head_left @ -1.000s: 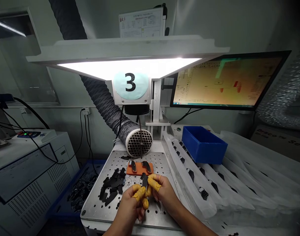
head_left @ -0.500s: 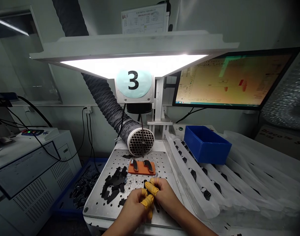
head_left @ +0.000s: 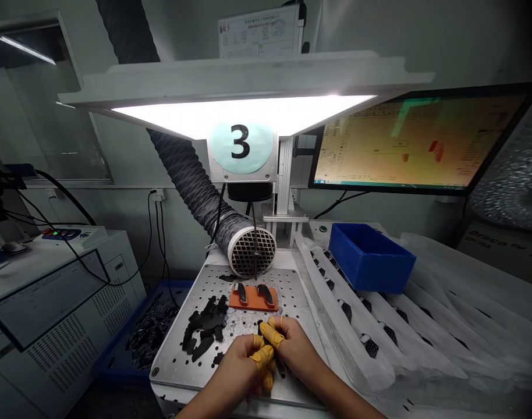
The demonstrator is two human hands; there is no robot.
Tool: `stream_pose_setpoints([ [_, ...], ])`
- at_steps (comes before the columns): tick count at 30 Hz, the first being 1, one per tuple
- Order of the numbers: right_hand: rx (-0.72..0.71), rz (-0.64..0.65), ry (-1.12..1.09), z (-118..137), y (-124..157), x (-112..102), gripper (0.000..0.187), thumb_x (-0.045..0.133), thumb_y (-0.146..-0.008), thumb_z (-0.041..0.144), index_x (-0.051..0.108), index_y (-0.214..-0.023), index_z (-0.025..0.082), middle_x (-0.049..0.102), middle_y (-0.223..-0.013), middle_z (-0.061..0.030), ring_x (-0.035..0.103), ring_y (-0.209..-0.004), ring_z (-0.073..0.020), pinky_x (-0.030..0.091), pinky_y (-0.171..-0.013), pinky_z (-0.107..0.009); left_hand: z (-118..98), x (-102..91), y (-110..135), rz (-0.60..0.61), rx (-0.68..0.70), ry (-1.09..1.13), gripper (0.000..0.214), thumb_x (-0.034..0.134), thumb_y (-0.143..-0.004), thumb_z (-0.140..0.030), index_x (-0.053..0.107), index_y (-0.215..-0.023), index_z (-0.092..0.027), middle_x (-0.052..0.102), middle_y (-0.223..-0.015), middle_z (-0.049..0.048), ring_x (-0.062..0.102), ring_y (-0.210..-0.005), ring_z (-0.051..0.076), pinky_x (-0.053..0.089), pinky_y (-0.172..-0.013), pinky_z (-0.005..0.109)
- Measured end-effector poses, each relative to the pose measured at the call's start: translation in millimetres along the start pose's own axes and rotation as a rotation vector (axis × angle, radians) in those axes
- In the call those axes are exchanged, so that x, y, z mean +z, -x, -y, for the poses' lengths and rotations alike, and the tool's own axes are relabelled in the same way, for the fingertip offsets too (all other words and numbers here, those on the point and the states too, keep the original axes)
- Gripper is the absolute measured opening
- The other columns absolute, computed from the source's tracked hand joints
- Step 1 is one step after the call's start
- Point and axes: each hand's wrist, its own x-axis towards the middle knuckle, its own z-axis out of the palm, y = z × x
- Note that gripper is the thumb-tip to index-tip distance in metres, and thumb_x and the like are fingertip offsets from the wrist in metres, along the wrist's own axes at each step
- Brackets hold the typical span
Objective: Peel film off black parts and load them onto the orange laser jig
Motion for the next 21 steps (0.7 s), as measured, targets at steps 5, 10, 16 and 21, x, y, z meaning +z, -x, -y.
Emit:
stream_pose_setpoints([
  [5,0.003,0.004,-0.001,1.0,1.0,0.4,0.033,0.053,-0.079,0.035,0.039,-0.053,0.019,0.037,-0.049,0.0058,0.033,-0.046,-0.0079,0.024,-0.042,-0.02,-1.2,0.7,0.0,0.019,0.014,0.0,0.045,0.055,-0.058,-0.062,0.048,-0.063,-0.018,0.053,-0.041,-0.0028,0.035,-0.027,0.005,0.022,-0.028,0.018],
  [10,-0.003,-0.003,0.005,-1.8,-0.3,0.3,0.034,0.054,-0.079,0.037,0.039,-0.054,0.019,0.038,-0.05,0.0053,0.034,-0.046,-0.0077,0.025,-0.042,-0.02,-1.7,1.4,0.8,0.018,0.009,0.002,0.05,0.056,-0.056,-0.067,0.048,-0.063,-0.018,0.053,-0.041,-0.0027,0.035,-0.027,0.005,0.022,-0.028,0.018],
  [16,0.011,0.006,-0.003,1.1,0.6,-0.1,0.035,0.054,-0.079,0.039,0.039,-0.054,0.019,0.039,-0.05,0.0051,0.034,-0.046,-0.0077,0.025,-0.042,-0.02,-1.5,0.8,1.9,0.02,0.015,-0.002,0.046,0.056,-0.058,-0.062,0.048,-0.062,-0.017,0.052,-0.041,-0.0028,0.036,-0.027,0.005,0.022,-0.028,0.018],
  [21,0.007,0.0,-0.001,2.5,1.1,-0.1,0.035,0.054,-0.079,0.038,0.039,-0.054,0.019,0.038,-0.05,0.0054,0.034,-0.047,-0.0082,0.025,-0.043,-0.021,-2.2,0.6,1.3,0.032,0.019,0.009,0.044,0.056,-0.058,-0.061,0.049,-0.061,-0.017,0.053,-0.042,-0.0018,0.036,-0.027,0.005,0.022,-0.028,0.018],
])
